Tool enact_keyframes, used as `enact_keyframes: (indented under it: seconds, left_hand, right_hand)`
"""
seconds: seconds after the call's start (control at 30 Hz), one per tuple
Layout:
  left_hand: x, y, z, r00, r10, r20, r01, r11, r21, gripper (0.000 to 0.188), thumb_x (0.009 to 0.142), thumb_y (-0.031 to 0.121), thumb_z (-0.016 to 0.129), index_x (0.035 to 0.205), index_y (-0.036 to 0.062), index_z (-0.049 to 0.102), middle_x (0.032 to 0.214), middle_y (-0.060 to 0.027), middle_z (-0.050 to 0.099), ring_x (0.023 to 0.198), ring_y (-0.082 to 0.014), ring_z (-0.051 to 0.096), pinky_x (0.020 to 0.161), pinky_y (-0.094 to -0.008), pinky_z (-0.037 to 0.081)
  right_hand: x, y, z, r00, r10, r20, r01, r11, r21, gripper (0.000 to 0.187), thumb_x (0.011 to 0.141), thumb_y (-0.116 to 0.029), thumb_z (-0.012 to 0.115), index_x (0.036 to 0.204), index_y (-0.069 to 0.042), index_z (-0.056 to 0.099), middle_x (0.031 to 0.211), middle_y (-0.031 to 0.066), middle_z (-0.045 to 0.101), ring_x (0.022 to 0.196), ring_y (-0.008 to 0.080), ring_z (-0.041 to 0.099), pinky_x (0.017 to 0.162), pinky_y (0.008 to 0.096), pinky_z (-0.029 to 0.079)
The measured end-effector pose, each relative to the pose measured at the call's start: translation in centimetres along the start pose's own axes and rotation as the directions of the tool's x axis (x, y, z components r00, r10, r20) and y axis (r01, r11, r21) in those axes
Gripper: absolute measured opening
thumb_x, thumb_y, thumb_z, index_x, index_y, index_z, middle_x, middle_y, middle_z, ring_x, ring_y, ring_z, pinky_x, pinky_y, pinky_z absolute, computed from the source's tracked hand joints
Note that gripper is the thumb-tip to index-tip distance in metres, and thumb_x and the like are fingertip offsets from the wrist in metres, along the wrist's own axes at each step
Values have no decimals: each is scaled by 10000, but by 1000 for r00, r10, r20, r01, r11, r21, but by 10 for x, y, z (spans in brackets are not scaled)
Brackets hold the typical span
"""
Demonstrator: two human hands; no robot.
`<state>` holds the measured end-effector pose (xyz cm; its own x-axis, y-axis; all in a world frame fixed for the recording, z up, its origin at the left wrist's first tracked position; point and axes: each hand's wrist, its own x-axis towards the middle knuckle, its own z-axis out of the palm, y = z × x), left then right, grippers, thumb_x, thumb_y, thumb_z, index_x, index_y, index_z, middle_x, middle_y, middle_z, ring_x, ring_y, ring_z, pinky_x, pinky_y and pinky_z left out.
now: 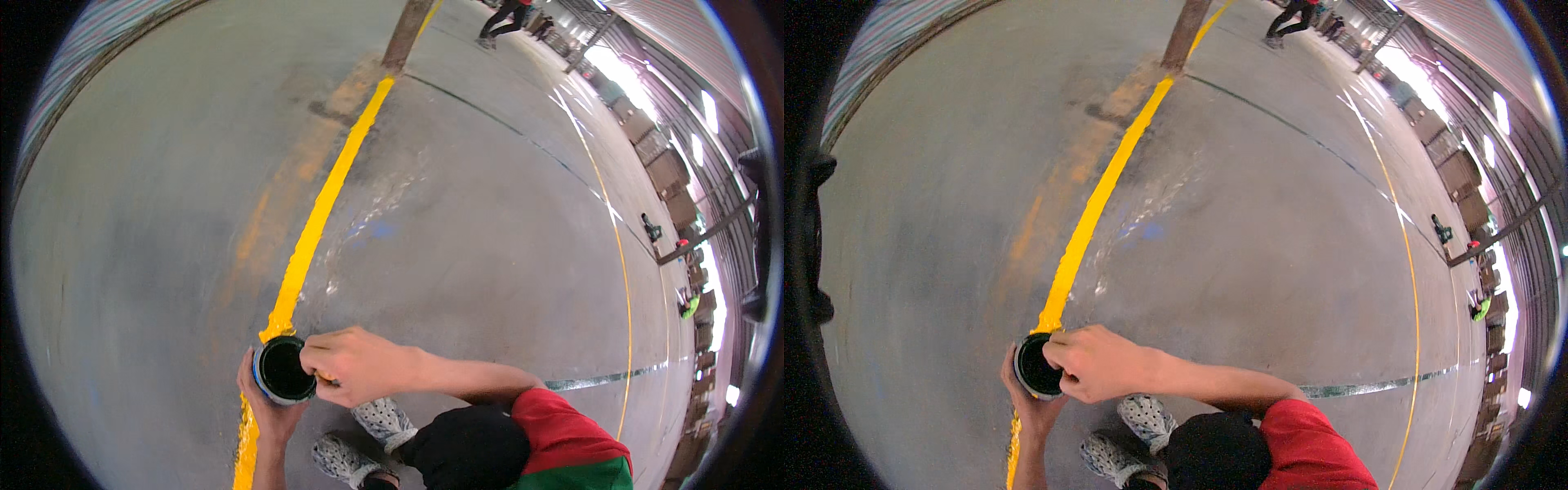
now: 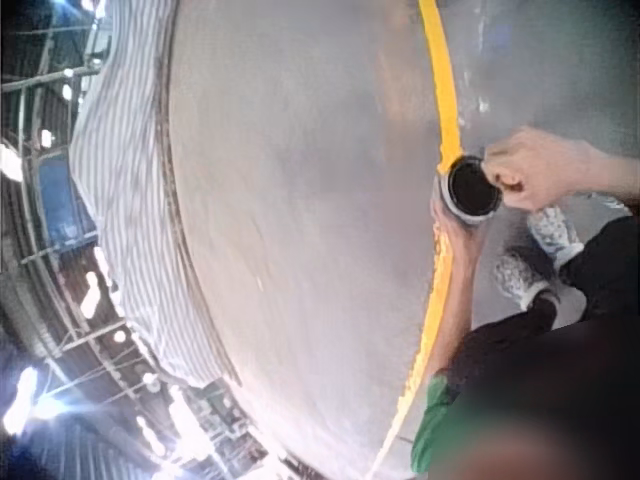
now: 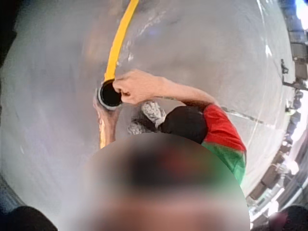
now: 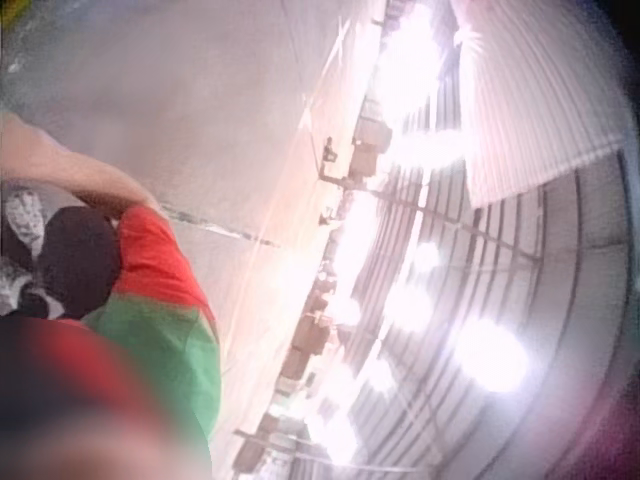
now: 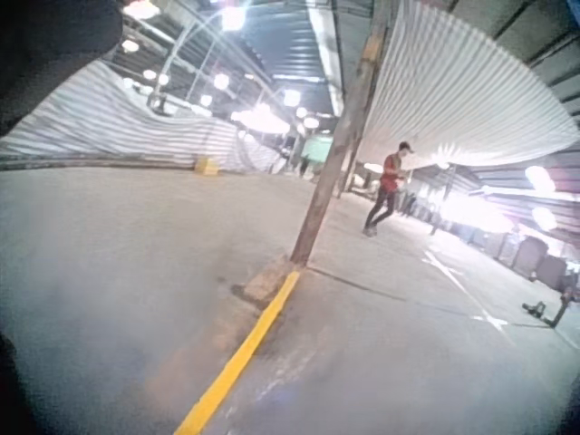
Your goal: The person paints a green line on a concrete floor using a paintbrush and a paint can. They repeatedly dip the brush into the can and apply paint along a pre-marked line, moving forward as they work.
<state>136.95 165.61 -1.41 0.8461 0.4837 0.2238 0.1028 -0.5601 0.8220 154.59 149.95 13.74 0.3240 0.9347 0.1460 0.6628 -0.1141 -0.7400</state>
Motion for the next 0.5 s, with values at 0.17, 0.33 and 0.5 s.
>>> enact_keyframes:
  seconds: [0.17,0.33,0.5]
  left_hand:
    - [-3,7,13,996,46,-83,-62,979,-196,1263,611,177,1008,1596,78,224,1546,-169,371,1418,-360,419,1198,-498,336]
    - [-11,-4,16,993,-117,-31,110,979,-171,1247,585,192,1021,1579,77,276,1521,-157,433,1417,-332,451,1209,-458,350]
    - [-23,-5,12,997,-38,-63,37,999,-25,1233,576,219,1010,1566,58,293,1565,-210,411,1434,-458,394,1204,-539,333]
  right_hand:
    - [-8,-1,-6,998,37,-44,-34,998,51,178,766,-96,699,863,-13,576,832,186,637,787,420,662,687,491,534]
    - [-17,3,-13,984,106,-144,-86,987,136,211,825,-148,762,966,-19,673,825,118,690,715,254,710,643,363,566]
    - [-23,10,2,740,643,-200,-493,719,490,184,944,-126,776,1028,20,702,796,74,727,613,122,690,514,244,546]
